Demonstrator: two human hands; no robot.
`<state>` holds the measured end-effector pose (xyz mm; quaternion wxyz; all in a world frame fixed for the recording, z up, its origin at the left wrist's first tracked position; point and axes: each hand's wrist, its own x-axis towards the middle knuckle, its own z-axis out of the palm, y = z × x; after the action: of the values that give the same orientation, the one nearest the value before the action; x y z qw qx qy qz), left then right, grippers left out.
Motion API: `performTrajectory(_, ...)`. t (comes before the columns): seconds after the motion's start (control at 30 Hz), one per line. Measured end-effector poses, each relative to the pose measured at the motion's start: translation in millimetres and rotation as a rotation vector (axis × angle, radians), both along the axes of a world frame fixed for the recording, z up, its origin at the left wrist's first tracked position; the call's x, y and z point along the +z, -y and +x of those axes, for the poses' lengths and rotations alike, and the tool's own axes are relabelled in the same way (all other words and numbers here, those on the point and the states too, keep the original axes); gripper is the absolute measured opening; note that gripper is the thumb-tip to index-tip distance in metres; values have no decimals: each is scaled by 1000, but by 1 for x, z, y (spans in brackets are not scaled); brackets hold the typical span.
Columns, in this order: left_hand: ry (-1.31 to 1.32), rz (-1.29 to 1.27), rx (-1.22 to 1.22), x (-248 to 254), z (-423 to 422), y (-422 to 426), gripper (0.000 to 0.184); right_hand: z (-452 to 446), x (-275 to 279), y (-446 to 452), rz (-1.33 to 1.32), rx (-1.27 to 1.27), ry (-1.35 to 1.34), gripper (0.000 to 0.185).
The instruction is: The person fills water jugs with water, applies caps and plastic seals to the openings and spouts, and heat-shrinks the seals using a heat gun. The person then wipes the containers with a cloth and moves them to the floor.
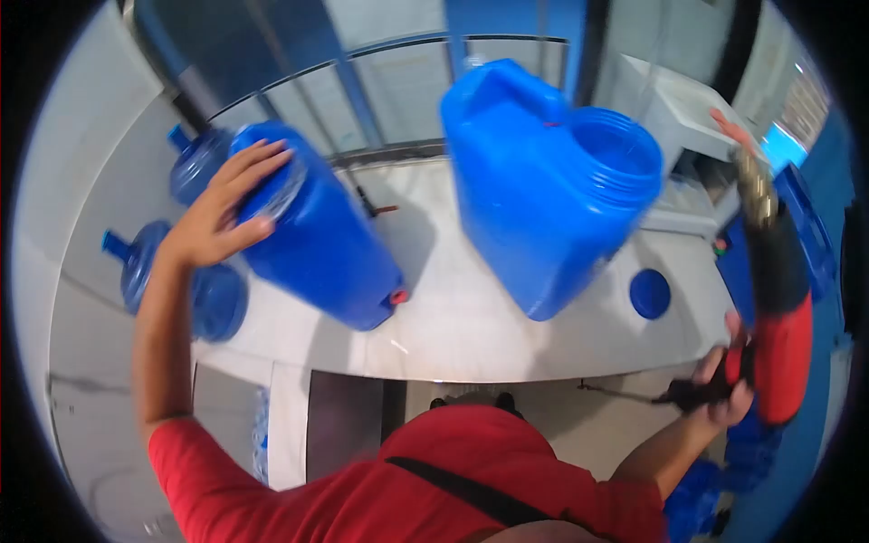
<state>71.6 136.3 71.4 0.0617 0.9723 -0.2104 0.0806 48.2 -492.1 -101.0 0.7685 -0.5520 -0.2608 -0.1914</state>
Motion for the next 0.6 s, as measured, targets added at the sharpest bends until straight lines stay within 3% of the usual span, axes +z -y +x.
performTrajectory(0.1, -63, -4, 47, 1, 3, 14, 95, 52, 33, 30, 30, -138, -39, 70)
performTrajectory(0.23, -70, -7, 294, 3, -1, 21, 101, 142, 94, 43, -168, -327, -253, 39)
performTrajectory(0.3, -155, -39, 353, 14, 2, 32, 102, 193, 125, 40, -400, -573, -323, 37)
performTrajectory(0.37, -210, 149, 720, 23, 16, 46, 100, 272, 139, 68, -865, -592, -296, 42)
performTrajectory(0.43, -227, 217, 820, 30, 34, 65, 90, 327, 149, 69, -1149, -644, -207, 47)
performTrajectory(0.47, -275, 210, 705, 33, 39, 66, 81, 342, 149, 68, -1150, -615, -187, 47)
performTrajectory(0.53, -301, 145, 508, 33, 37, 64, 64, 384, 151, 55, -1636, -872, -27, 43)
performTrajectory(0.6, -287, -15, 300, 23, 42, 49, 50, 414, 149, 48, -1746, -824, -106, 52)
